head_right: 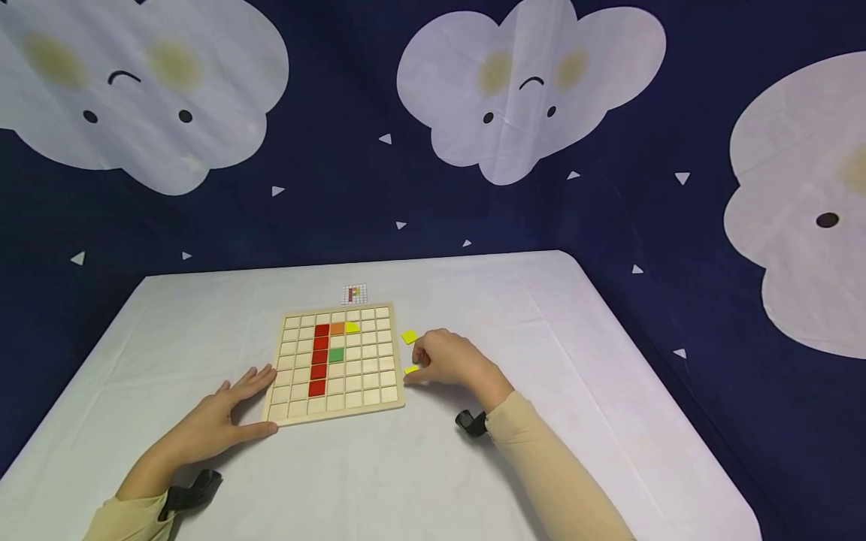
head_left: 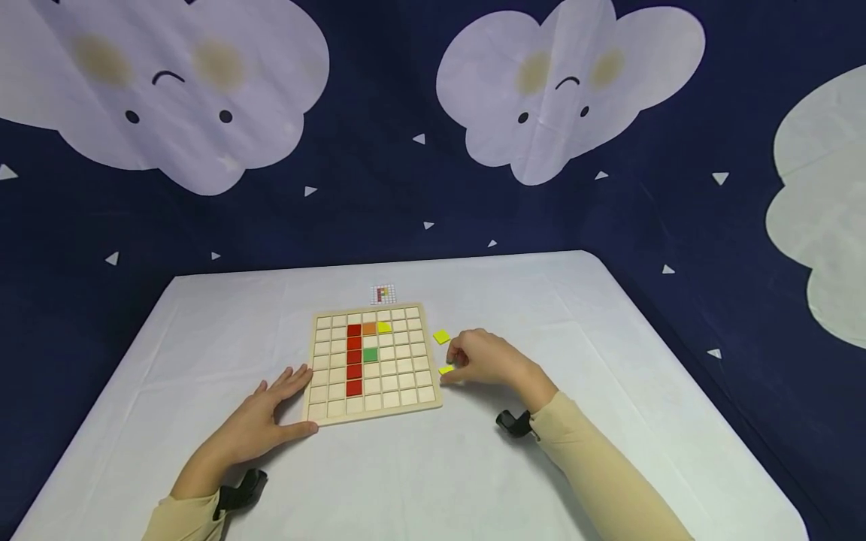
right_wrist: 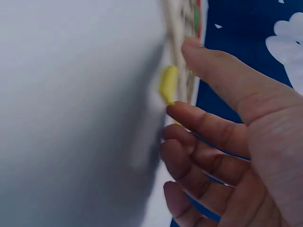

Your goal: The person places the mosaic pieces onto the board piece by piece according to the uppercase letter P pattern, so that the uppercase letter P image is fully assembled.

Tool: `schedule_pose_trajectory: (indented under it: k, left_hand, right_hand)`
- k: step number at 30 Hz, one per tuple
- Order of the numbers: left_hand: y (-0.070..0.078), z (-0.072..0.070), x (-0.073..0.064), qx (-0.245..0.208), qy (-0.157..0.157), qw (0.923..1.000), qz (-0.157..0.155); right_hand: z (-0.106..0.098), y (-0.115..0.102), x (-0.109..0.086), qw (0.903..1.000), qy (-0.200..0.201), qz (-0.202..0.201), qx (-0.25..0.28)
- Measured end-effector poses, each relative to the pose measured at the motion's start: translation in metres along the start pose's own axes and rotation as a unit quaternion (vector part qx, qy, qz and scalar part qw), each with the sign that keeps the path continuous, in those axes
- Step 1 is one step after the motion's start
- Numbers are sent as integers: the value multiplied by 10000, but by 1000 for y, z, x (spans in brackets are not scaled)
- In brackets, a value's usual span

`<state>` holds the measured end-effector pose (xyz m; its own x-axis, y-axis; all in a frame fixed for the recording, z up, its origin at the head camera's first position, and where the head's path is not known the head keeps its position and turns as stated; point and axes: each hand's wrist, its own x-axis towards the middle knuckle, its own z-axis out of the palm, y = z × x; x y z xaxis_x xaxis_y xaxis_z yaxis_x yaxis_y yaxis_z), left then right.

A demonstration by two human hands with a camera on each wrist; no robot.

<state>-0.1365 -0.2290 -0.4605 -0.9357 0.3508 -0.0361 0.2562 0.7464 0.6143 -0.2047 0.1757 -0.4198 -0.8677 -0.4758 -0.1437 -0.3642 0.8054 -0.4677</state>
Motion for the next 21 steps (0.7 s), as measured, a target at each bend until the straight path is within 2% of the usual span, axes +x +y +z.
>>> schedule_pose_trajectory:
  k: [7, 21]
  left_hand:
    - [0, 1, 0, -14, 14, 10000, -24]
    - [0, -1, -1, -19, 32, 10000, 53]
  right_hand:
    - [10, 0, -3, 9987, 400, -148, -284]
    - [11, -1, -4, 9974, 484, -338, -404]
